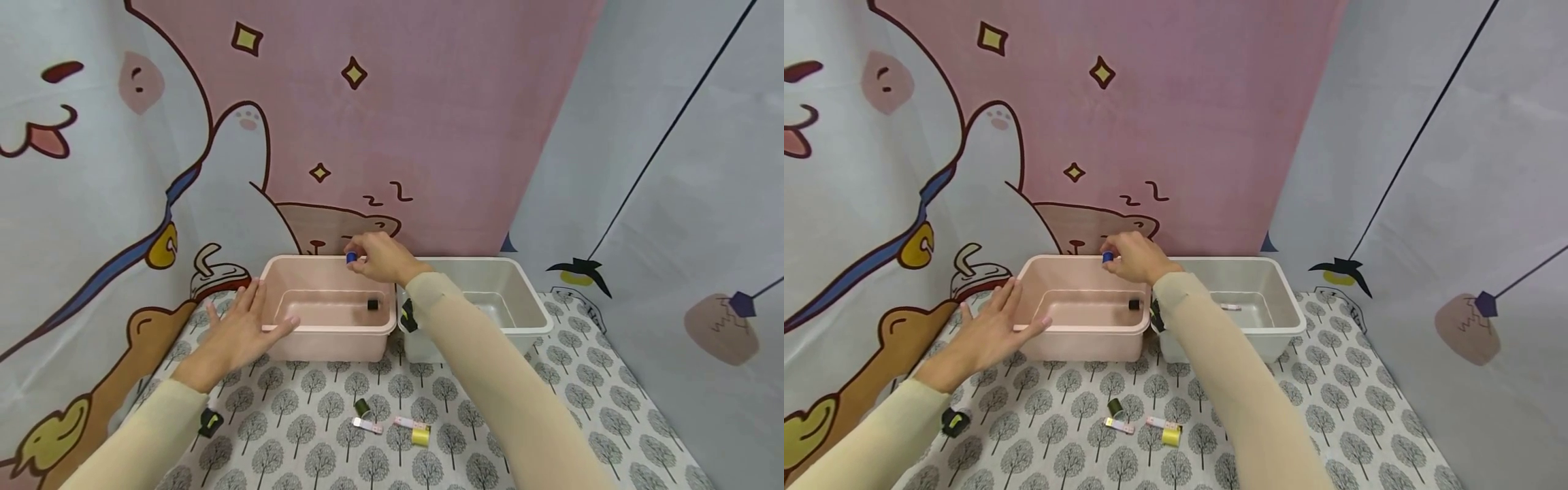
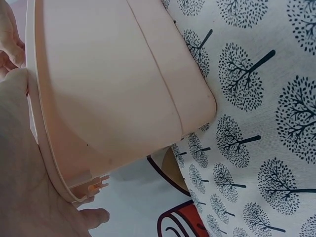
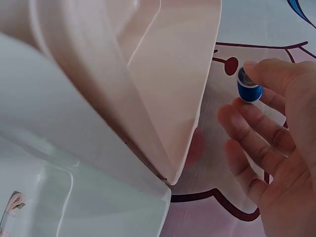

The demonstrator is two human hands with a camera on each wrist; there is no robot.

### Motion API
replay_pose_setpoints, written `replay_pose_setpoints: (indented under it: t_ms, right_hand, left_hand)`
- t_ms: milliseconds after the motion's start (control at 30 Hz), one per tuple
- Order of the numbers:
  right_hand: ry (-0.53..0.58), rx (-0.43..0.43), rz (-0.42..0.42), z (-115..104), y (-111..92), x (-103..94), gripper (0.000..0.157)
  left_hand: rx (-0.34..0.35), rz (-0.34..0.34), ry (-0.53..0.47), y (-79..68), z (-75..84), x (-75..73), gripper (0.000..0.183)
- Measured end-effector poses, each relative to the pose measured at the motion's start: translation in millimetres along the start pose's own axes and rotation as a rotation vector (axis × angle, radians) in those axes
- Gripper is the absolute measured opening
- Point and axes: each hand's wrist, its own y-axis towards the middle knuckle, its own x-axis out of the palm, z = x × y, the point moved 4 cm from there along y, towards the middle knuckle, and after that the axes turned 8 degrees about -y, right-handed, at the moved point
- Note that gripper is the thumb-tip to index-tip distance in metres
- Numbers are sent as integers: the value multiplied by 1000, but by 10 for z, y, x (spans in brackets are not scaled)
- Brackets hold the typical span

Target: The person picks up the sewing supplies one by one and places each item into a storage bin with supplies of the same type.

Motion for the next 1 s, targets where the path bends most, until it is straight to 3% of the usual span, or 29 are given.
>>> replay_pose_setpoints:
  t_ms: [233,667,1000]
  right_hand:
    - [-9,63,-28,41,-49,-23,51]
    - [-76,20,-1,79,-216,-99,53]
    - [-81,35,7,87,-354,-164,53]
  left_hand:
    - [10,3,11,-13,25,-8,122]
    - [5,-3,9,-42,23,7,125]
    - [8,-6,6,-40,33,-5,125]
